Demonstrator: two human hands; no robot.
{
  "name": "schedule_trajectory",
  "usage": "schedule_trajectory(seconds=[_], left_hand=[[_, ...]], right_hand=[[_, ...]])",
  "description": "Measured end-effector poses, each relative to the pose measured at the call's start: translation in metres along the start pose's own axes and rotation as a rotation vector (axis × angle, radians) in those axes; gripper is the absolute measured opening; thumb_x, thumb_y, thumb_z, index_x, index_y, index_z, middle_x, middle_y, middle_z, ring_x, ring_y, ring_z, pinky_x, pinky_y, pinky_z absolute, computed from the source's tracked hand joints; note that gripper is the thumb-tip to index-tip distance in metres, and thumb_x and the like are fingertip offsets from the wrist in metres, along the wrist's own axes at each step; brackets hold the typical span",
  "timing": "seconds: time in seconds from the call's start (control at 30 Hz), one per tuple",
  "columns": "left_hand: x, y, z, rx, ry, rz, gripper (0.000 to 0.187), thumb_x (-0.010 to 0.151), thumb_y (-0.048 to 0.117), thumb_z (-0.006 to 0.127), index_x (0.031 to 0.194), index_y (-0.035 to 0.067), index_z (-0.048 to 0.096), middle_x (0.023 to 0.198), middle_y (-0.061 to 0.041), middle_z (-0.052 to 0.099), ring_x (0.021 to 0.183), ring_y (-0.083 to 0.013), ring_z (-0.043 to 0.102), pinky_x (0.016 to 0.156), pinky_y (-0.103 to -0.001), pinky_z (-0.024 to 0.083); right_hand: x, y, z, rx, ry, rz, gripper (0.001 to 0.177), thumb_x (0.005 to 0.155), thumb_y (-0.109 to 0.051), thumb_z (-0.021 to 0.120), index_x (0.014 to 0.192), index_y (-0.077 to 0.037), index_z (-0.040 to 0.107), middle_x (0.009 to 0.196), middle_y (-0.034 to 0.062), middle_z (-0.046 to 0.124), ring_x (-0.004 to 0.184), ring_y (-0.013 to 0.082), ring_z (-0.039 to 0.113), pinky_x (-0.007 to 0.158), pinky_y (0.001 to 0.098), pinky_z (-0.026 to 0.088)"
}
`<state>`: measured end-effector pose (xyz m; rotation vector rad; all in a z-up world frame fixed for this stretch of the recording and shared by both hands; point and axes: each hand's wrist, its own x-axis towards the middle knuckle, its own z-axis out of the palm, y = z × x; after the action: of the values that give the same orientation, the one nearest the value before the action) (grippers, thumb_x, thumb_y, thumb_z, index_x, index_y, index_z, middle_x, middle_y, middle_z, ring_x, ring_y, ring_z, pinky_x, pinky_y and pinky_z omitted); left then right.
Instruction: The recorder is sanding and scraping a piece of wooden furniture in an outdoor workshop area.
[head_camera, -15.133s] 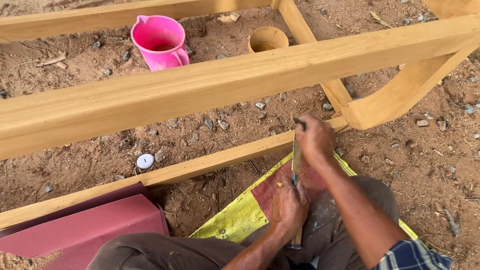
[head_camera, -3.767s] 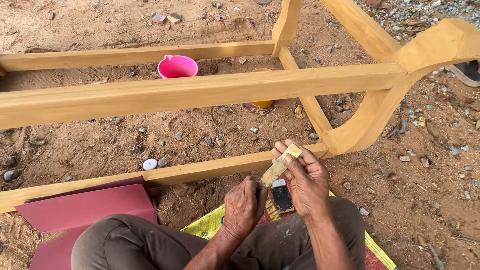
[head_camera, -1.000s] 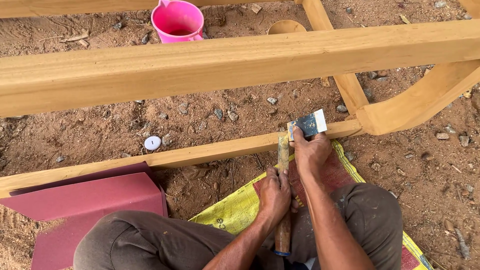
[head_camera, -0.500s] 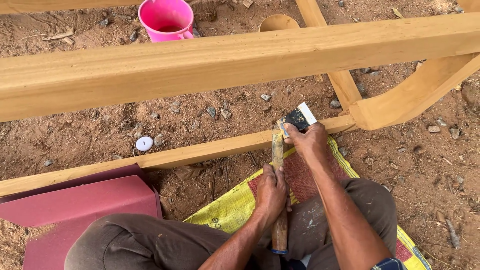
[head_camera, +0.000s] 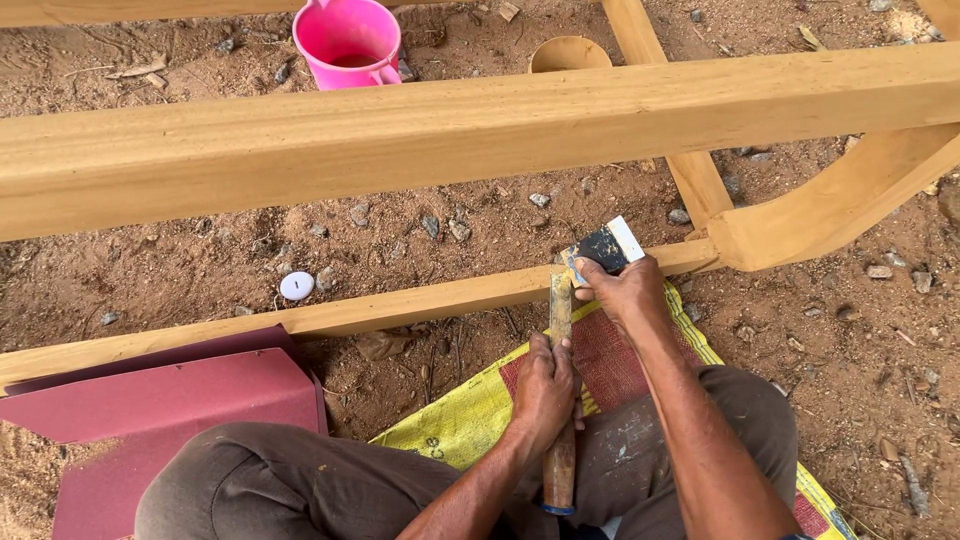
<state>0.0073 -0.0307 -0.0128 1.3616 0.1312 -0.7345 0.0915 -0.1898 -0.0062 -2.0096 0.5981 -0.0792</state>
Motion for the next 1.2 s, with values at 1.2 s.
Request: schedule_trajectory(seconds=[1.2], left_hand=[[0.004,-0.015,-0.001,0.012,-0.019,0.023,0.024,0.112,0.029,0.034,0.105,0.006,0.039,0.067,-0.005,0.053,0.042,-0.0138,0.052,0.033,-0.030,0.051]], right_hand=[[-0.026,-0.014,0.017,-0.356,0.141,0.094,0.019,0.095,-0.020,0.076,0.096,-0.001,0.075,0.078,0.0123,0.077,0.056,0.0138,0.072,0.045,0.0283,0.053]])
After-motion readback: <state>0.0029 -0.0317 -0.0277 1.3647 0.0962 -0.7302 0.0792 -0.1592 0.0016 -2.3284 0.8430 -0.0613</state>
